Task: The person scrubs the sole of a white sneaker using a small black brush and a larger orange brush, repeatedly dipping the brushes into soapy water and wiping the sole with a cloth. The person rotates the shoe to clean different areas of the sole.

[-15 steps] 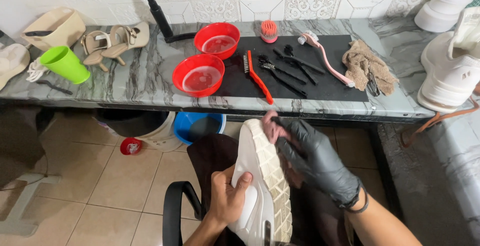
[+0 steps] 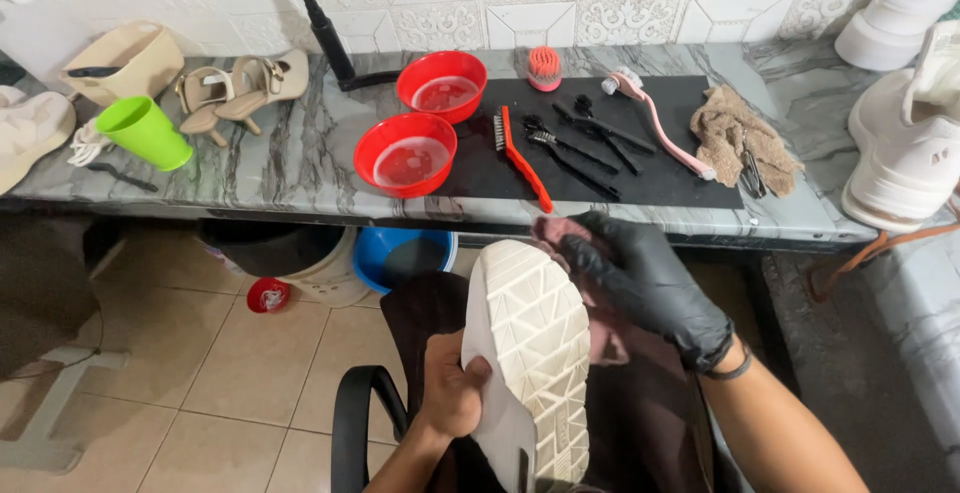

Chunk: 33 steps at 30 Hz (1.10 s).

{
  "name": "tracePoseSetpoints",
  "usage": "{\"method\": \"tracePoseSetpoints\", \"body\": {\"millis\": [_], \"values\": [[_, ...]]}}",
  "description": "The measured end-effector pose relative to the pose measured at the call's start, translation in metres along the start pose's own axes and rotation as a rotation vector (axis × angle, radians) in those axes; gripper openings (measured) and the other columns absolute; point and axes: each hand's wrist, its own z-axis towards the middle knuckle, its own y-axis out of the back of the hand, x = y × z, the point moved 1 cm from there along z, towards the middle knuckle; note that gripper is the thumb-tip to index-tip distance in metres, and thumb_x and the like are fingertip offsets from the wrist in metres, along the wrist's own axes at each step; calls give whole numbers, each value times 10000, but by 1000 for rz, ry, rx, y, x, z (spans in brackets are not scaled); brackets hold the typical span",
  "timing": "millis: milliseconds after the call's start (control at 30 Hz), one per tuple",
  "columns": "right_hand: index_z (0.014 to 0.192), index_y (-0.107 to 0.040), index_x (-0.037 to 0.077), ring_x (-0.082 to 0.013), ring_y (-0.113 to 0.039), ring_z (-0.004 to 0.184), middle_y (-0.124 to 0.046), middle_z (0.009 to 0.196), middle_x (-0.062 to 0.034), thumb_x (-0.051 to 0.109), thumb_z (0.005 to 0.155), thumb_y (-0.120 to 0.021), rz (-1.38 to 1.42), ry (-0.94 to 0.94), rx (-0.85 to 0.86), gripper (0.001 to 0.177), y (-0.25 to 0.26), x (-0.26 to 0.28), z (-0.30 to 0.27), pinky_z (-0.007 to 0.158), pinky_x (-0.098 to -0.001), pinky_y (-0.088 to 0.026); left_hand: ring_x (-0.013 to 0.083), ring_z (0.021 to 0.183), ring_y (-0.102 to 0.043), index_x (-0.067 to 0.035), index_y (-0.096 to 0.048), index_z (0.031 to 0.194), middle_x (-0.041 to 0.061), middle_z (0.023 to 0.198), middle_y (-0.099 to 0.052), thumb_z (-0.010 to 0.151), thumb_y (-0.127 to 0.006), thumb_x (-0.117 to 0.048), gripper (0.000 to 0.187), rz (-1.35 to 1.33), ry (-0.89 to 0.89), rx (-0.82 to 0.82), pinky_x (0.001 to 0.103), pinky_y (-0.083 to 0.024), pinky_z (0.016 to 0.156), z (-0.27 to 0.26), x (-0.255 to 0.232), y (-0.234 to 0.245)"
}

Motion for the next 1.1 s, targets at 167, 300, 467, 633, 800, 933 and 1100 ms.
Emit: {"method": "tracePoseSetpoints", "body": {"millis": [167, 300, 467, 633, 800, 933, 1100], "values": [[1305, -679, 84, -153, -643, 1001, -729, 1084, -58, 416, 1007, -573, -130, -329, -409, 458, 51, -32, 16, 851, -300, -499, 61, 488, -290, -158, -348, 620, -80, 566, -347, 1009, -563, -619, 640, -97, -190, 46, 290, -180, 469, 6, -2, 1], [1286, -633, -6, -212, -603, 1041, -663, 1141, -100, 329, 1168, -539, -215, 46, -586, 368, 96, -67, 39, 919, -344, -469, 56, 491, -283, -155, -377, 624, -87, 563, -348, 1013, -533, -643, 644, -74, -187, 38, 300, -174, 469, 9, -2, 5], [1380, -718, 201, -510, -496, 1046, -602, 1198, -243, 524, 917, -652, -1109, -345, -388, 568, 135, -156, 60, 777, -637, -450, 55, 507, -324, -133, -420, 621, -77, 576, -403, 982, -585, -639, 643, -124, -87, 12, 287, -206, 480, 19, 11, 21], [1257, -740, 292, -417, -519, 1103, -626, 1223, -86, 450, 926, -664, -1009, -322, -339, 374, 92, -193, 84, 871, -571, -357, 89, 652, -584, -19, -707, 807, 3, 761, -696, 956, -602, -644, 650, -182, 136, 86, 300, -401, 545, 25, 24, 40], [1096, -769, 203, -366, -705, 844, -760, 962, -126, 378, 895, -667, -779, -315, -80, 286, 56, -204, 115, 725, -478, -520, 254, 1165, -663, 42, -682, 1264, 163, 1239, -741, 845, -780, -695, 854, -418, 356, 166, 415, -511, 891, 26, 70, 77], [1296, -685, 196, -424, -542, 1287, -638, 1213, -168, 312, 916, -669, -857, -27, -120, 398, 40, -232, 136, 867, -527, -505, 322, 1498, -369, -38, -225, 1592, 198, 1628, -378, 758, -735, -871, 1285, -363, 547, 283, 477, -303, 1198, 5, 131, 121], [1245, -654, 307, -298, -644, 1188, -706, 1085, -73, 417, 958, -594, -1052, -128, -112, 313, 36, -309, 138, 1136, -485, -412, 286, 1521, -340, -50, -236, 1594, 168, 1645, -350, 882, -700, -679, 1058, -760, 430, 328, 479, -220, 1249, -29, 330, 147]]}}
